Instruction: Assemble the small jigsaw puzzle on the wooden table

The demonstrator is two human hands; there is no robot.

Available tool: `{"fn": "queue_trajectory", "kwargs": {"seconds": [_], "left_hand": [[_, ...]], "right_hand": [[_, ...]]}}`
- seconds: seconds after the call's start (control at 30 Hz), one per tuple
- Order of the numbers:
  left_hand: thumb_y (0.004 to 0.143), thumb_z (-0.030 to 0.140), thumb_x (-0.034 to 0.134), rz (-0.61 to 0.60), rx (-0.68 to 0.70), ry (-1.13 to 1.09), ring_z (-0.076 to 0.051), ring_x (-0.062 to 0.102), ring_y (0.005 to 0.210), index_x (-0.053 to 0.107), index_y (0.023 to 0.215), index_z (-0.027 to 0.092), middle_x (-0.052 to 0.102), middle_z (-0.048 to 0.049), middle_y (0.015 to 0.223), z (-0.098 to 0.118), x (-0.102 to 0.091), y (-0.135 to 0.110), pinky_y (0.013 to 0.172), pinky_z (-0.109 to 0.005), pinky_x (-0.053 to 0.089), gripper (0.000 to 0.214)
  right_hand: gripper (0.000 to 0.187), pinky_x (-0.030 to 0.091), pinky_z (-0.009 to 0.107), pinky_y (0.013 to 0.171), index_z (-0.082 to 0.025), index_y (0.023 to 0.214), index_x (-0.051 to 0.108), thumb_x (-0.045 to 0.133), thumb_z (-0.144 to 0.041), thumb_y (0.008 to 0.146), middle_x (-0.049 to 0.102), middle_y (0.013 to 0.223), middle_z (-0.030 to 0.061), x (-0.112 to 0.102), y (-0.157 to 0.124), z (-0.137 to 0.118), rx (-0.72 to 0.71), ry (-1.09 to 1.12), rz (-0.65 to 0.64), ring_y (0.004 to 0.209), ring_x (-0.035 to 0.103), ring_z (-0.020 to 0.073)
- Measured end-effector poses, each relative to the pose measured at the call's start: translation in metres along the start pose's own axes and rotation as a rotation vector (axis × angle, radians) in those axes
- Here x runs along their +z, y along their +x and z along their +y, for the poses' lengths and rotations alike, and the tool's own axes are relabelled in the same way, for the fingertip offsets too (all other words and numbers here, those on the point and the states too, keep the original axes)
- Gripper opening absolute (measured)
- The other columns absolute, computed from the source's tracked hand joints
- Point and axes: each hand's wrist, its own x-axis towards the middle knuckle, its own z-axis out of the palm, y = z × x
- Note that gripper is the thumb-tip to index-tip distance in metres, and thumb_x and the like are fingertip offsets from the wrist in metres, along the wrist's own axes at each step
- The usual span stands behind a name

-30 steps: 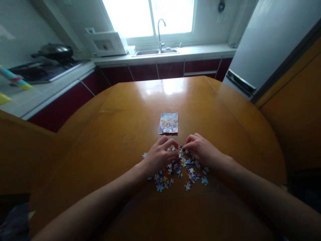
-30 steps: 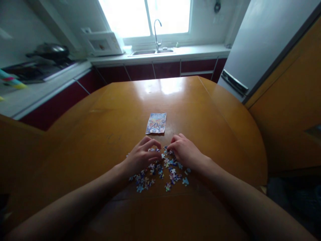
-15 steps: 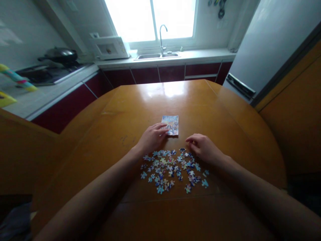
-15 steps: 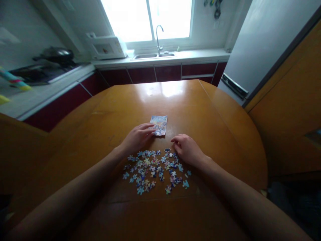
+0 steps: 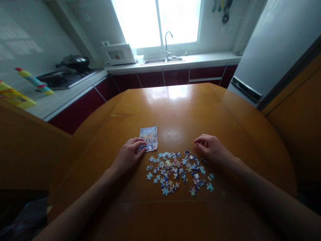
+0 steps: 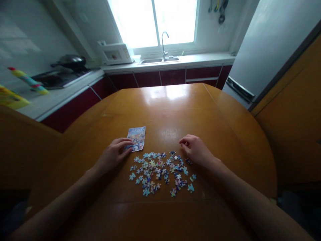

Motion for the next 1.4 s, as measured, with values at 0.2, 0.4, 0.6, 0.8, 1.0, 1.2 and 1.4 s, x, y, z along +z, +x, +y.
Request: {"fn": "queue_trajectory", "kwargs": {"seconds": [0.2,0.4,0.6,0.8,1.0,1.2,1.4], "left_hand": [[0.094,0.033,0.051,-0.095,0.074,-0.050,-0.027,0.053,0.129,0.065,0.122,0.022,0.054,-0.0097,0.142,0.014,0.007,0.005,0.111,-0.048,0.043,0.033],[0.090,0.030,0.055,-0.048,0.086,0.008,-0.028,0.057,0.119,0.065,0.109,0.022,0.059,-0.0084,0.132,0.007,-0.002,0.004,0.105,-0.049,0.046,0.023],[0.092,0.037,0.055,-0.029,0.024,-0.038,-0.026,0.056,0.121,0.056,0.128,0.021,0.058,-0.0101,0.131,-0.010,-0.003,0.006,0.108,-0.045,0.044,0.039],[0.096,0.032,0.055,-0.082,0.227,-0.112,-0.025,0.057,0.119,0.065,0.121,0.022,0.059,-0.0107,0.129,0.039,0.032,0.045,0.106,-0.047,0.047,0.029],[0.097,0.021,0.052,-0.095,0.423,-0.417,-0.020,0.059,0.118,0.063,0.126,0.019,0.062,-0.0111,0.129,0.099,0.068,0.104,0.105,-0.040,0.049,0.031],[0.097,0.020,0.052,0.013,0.357,-0.465,-0.019,0.063,0.104,0.070,0.103,0.019,0.067,-0.0081,0.109,0.102,0.045,0.091,0.096,-0.040,0.052,0.018],[0.097,0.028,0.054,-0.024,0.265,-0.355,-0.021,0.063,0.105,0.071,0.102,0.020,0.067,-0.0085,0.112,0.061,0.021,0.045,0.094,-0.039,0.053,0.019]], "right_hand": [[0.016,0.046,0.029,0.066,-0.017,0.088,0.073,0.057,-0.020,0.086,0.069,0.084,0.0057,0.003,0.000,0.001,-0.017,0.003,-0.050,0.070,0.058,0.0157],[0.018,0.047,0.030,0.067,-0.018,0.090,0.074,0.058,-0.024,0.087,0.071,0.085,0.0060,0.001,0.002,0.007,-0.011,0.011,-0.070,0.071,0.059,0.0166],[0.017,0.049,0.031,0.071,-0.017,0.090,0.074,0.058,-0.024,0.087,0.072,0.086,0.0061,0.003,0.004,0.012,-0.007,0.025,-0.069,0.074,0.062,0.0174],[0.021,0.050,0.036,0.088,-0.018,0.101,0.072,0.055,-0.024,0.091,0.072,0.102,0.0093,0.018,0.008,0.000,-0.081,0.030,-0.031,0.095,0.065,0.0200],[0.045,0.036,0.046,0.110,-0.016,0.139,0.053,0.050,-0.031,0.097,0.058,0.139,0.0140,0.025,0.019,0.010,-0.233,-0.252,0.022,0.131,0.048,0.0246],[0.034,0.037,0.054,0.108,-0.018,0.120,0.068,0.060,-0.032,0.090,0.060,0.137,0.0154,-0.021,0.003,0.065,-0.126,-0.381,0.013,0.128,0.052,0.0316],[0.032,0.043,0.051,0.103,-0.019,0.116,0.069,0.059,-0.032,0.088,0.062,0.131,0.0154,-0.062,-0.030,0.085,-0.085,-0.416,0.049,0.119,0.058,0.0310]]}}
